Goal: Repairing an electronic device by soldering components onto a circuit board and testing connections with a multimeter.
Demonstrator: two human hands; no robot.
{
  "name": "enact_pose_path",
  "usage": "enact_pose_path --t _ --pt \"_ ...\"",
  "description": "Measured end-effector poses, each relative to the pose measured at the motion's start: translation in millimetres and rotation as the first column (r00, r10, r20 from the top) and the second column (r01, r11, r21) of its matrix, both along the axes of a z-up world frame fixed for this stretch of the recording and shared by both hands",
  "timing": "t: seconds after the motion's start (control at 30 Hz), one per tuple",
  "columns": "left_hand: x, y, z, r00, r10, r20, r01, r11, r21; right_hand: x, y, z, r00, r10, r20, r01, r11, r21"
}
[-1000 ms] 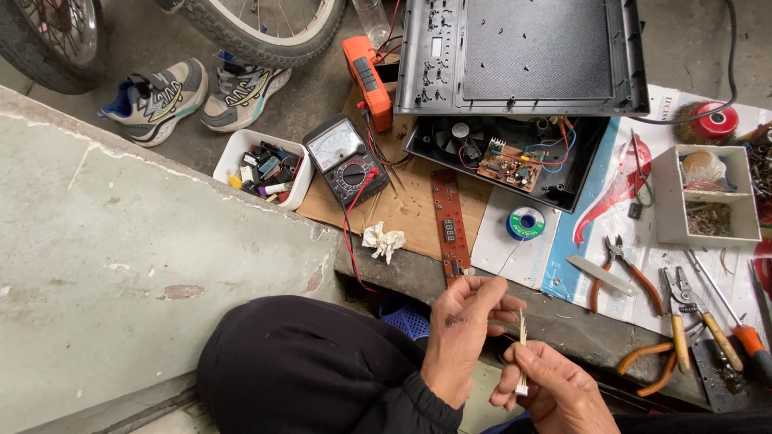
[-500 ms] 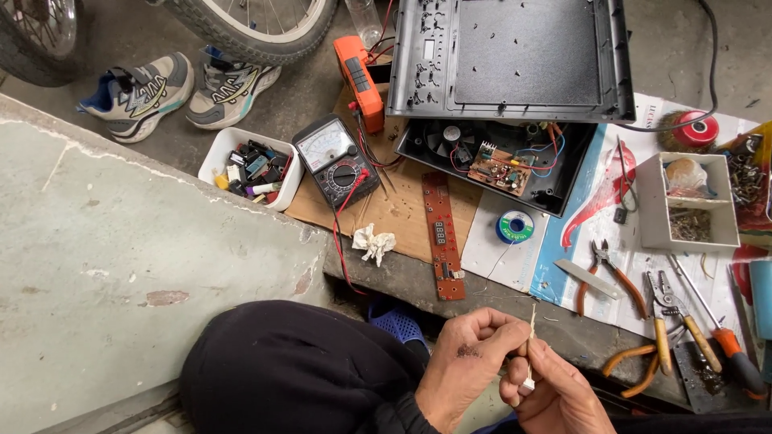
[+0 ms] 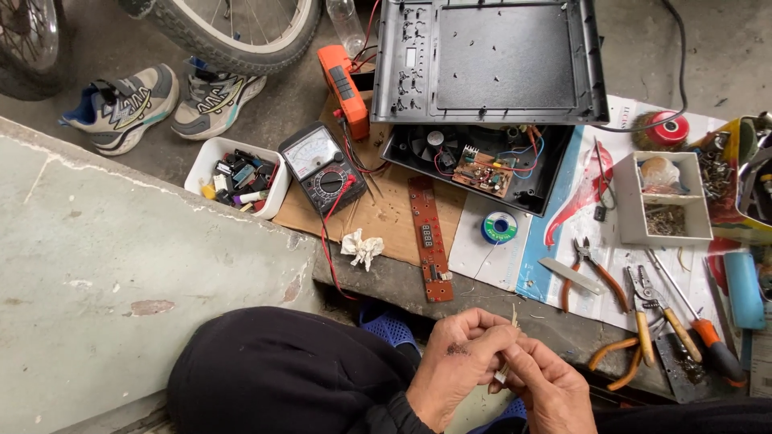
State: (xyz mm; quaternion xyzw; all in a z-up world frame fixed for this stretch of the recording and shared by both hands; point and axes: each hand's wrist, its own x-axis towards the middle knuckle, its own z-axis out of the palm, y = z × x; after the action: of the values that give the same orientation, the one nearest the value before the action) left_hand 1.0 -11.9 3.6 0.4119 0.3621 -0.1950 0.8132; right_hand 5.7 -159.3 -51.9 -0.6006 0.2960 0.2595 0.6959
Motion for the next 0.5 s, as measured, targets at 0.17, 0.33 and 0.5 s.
enact_pose_path --t 0.17,0.33,0.5 --pt "2.5 8.5 14.0 0.998 -0.036 -0.059 0.038 0.999 0.037 2.7 8.7 24.0 0.998 -0.020 -0.068 0.018 0.999 -0.034" --pt "-1.0 1.6 4.6 0.999 -0.016 0.032 0.010 0.984 0.179 7.9 -1.3 25.6 0.979 -0.151 0.134 0.166 0.980 -0.112" --pt "-2.9 1.7 22.5 0.999 -0.042 0.017 0.041 0.999 0.023 16.5 -14.7 18.6 0.980 -0.142 0.142 0.137 0.989 0.049"
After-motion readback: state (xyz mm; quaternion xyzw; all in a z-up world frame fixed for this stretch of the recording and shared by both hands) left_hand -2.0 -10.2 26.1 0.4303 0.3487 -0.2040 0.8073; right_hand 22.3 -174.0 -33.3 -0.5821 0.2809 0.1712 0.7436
